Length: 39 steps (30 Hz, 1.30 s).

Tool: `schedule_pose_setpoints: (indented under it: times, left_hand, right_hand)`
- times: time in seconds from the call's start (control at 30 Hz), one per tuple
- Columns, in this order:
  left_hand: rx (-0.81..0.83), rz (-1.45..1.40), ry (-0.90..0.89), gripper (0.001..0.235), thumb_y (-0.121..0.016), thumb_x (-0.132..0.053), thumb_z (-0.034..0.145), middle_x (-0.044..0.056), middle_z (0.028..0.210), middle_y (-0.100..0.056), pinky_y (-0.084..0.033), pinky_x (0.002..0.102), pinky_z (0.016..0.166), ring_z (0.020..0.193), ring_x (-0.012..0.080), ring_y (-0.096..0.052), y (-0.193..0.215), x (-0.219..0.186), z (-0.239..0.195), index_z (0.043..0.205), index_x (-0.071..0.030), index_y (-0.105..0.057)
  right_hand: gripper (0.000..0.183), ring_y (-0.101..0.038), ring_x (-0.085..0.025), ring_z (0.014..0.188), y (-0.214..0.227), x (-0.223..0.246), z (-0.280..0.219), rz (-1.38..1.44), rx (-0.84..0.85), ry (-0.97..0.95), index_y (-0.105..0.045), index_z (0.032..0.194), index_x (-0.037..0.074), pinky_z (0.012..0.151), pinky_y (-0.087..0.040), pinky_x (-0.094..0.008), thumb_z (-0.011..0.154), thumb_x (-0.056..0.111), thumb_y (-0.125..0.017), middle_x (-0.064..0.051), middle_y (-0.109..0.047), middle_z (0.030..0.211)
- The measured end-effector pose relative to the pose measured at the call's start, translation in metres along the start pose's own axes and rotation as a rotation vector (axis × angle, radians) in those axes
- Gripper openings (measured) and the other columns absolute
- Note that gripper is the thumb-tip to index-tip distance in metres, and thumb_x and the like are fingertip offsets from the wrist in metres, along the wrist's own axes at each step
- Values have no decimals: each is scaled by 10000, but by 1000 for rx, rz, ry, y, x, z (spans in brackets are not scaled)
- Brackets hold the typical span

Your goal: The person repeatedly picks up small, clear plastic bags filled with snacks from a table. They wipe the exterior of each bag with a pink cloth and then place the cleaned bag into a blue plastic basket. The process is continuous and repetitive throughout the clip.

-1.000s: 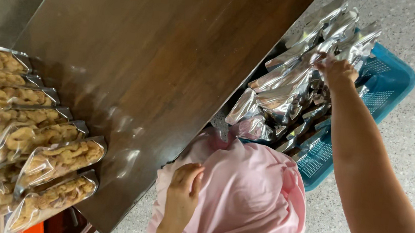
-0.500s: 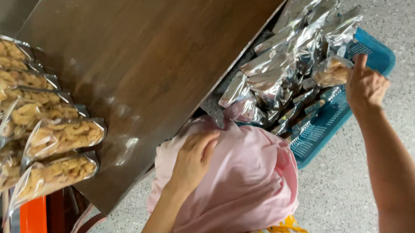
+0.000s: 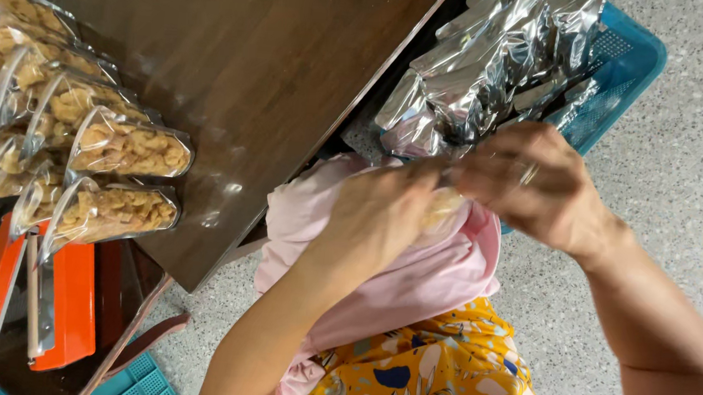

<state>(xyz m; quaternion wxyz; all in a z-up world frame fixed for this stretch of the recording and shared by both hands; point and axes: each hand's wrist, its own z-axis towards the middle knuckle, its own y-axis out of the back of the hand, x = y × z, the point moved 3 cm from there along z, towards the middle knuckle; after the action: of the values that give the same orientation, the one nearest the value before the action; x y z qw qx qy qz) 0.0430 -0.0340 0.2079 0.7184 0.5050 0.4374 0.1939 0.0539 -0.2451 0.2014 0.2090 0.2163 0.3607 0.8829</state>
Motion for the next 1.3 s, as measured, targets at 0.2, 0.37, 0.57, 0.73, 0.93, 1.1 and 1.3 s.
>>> schedule_pose_setpoints:
  times: [0.2,0.37,0.57,0.73,0.93,1.1,1.3]
  left_hand:
    - [-76,-296,599,322,-557,-324,1056,67,655,-685,-522,359,489,503,192,-642,-3,70,-99,988,-49,-711]
    - [-438,-583,860,379,-600,-346,1029,99,925,-763,-567,350,690,783,144,-702,-52,108,-163,1168,-18,-730]
    - [-541,-1029,1076,388,-622,-335,1024,99,988,-752,-515,316,804,895,164,-664,-118,121,-201,1182,-1,-741]
    - [-783,-1385,1072,358,-630,-252,980,56,1117,-716,-539,315,861,1007,126,-675,-154,126,-214,1241,-8,-650]
    - [-799,-1435,982,334,-642,-192,1030,91,1148,-710,-528,311,912,1055,154,-652,-181,135,-231,1266,45,-646]
    - [-768,-1397,1034,359,-622,-211,1009,86,1143,-721,-550,290,910,1052,143,-678,-168,126,-221,1282,21,-635]
    - [-696,-1355,1127,414,-600,-272,974,111,1006,-699,-592,386,671,812,202,-684,-162,95,-195,1294,-15,-545]
  right_hand:
    - [610,-625,-391,1022,-164,-151,-209,119,340,-1309,-688,1076,-88,824,-534,-489,945,506,-655,-297,-698,1102]
    - [973,-550,-500,1063,-252,-126,-338,405,696,-1940,-688,1117,-194,864,-450,-618,980,764,-588,-435,-655,1191]
    - [678,-620,-366,946,-220,-156,-302,1224,94,-1803,-685,1118,-115,752,-525,-487,923,535,-662,-299,-682,1116]
    - [590,-634,-320,917,-131,-116,-236,1690,-535,-1276,-672,1137,-94,718,-530,-442,905,449,-670,-255,-690,1099]
    - [499,-650,-264,882,-89,-66,-199,1622,-616,-1215,-657,1160,-69,677,-535,-387,883,345,-679,-202,-701,1080]
    - [441,-664,-218,853,-41,-55,-186,1481,-661,-1171,-644,1179,-48,643,-540,-342,865,259,-687,-159,-709,1063]
    - [406,-680,-163,818,-9,-14,-161,1408,-596,-1099,-629,1202,-23,603,-545,-288,844,156,-696,-106,-720,1043]
